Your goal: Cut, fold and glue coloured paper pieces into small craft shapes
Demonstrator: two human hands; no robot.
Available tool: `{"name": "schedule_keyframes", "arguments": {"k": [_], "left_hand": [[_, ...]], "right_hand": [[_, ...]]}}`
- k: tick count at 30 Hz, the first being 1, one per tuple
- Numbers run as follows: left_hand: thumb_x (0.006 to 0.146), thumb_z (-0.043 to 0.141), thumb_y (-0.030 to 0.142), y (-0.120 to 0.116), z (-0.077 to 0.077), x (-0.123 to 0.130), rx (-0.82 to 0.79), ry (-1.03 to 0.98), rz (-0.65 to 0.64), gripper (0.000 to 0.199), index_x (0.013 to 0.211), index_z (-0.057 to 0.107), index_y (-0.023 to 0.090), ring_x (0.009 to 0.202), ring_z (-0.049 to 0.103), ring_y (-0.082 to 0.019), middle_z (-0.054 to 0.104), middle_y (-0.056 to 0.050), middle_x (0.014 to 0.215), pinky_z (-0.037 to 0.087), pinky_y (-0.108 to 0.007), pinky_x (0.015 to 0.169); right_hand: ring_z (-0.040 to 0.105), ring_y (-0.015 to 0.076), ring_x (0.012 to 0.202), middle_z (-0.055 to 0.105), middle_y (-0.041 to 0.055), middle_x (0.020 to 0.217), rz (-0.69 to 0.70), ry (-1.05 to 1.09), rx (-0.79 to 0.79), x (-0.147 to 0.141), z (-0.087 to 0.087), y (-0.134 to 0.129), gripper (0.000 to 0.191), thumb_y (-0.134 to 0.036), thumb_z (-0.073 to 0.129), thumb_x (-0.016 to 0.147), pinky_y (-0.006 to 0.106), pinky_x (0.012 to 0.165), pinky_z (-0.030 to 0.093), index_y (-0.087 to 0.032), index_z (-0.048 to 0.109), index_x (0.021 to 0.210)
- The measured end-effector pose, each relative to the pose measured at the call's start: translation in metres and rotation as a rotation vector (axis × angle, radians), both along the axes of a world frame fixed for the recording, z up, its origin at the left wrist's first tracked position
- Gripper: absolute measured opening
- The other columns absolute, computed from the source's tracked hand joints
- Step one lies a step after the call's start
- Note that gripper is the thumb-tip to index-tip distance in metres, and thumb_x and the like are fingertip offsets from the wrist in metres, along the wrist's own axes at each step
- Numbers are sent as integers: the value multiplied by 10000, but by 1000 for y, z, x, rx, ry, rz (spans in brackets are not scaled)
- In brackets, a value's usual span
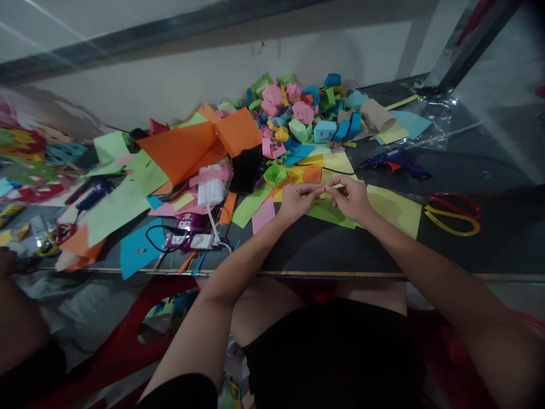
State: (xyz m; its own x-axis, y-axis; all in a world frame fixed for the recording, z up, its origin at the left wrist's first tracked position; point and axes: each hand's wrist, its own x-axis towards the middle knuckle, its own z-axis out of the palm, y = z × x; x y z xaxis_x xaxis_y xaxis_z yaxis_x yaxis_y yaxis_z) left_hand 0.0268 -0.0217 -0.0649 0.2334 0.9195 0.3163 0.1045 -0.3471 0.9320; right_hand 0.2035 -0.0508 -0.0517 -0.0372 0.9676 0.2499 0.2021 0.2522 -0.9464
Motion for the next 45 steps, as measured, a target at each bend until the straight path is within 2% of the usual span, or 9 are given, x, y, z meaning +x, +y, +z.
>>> {"name": "schedule_keyframes", "arguments": {"k": [8,12,16,22,29,33,37,42,45], "left_hand": [[786,792,546,0,-3,3,-76,-71,-8,401,950,825,181,772,750,-174,810,-88,904,601,-279,709],[789,791,529,-2,-2,3,-66,-54,72,373,916,819,179,747,733,-154,800,-70,864,586,-255,683],[791,784,532,-1,0,0,-30,-49,107,358,834,810,178,676,699,-135,783,-57,794,566,-246,628],[765,798,525,3,-2,-4,14,-38,18,339,811,824,190,676,697,-147,789,-60,786,578,-274,653],[868,707,495,4,-8,-3,67,123,23,324,934,839,207,731,730,-177,817,-71,930,556,-268,655],[899,675,470,4,-8,-2,134,206,19,309,933,834,207,723,734,-181,814,-68,888,544,-270,677],[923,640,506,2,-8,-3,139,219,-6,358,980,820,201,734,727,-169,809,-69,900,544,-262,701],[908,623,603,-1,-9,-4,141,180,-124,487,1132,795,206,728,711,-163,806,-77,930,545,-260,691],[900,641,598,0,-10,-2,121,183,-87,450,1097,808,230,706,695,-154,806,-58,901,543,-262,691]], "right_hand": [[534,97,445,594,-28,665,-11,55,8,-5,-4,-1,490,-710,655,844,249,421,383,-231,572,903],[551,92,447,617,-25,691,-11,113,10,-7,-4,-2,475,-683,693,830,243,420,390,-225,594,903],[615,114,499,679,7,712,17,122,-26,-4,-2,-2,459,-641,766,775,257,470,474,-201,680,873],[684,163,628,731,53,744,76,125,-31,3,-2,2,478,-655,810,694,302,563,572,-190,756,789],[658,143,649,748,45,869,-77,15,107,1,-5,4,399,-521,856,726,300,608,564,-224,794,985],[720,202,789,791,55,899,-91,-136,216,4,-2,-1,191,-458,796,830,358,726,591,-273,831,866],[745,229,842,811,38,913,-126,-172,291,5,-1,-3,153,-430,749,884,406,808,599,-308,838,856],[736,223,802,804,46,900,-198,-184,304,5,-3,-1,203,-483,751,869,376,713,599,-297,829,847],[723,219,792,798,50,893,-214,-193,278,5,-2,-1,244,-525,751,856,369,687,595,-292,819,826]]}}
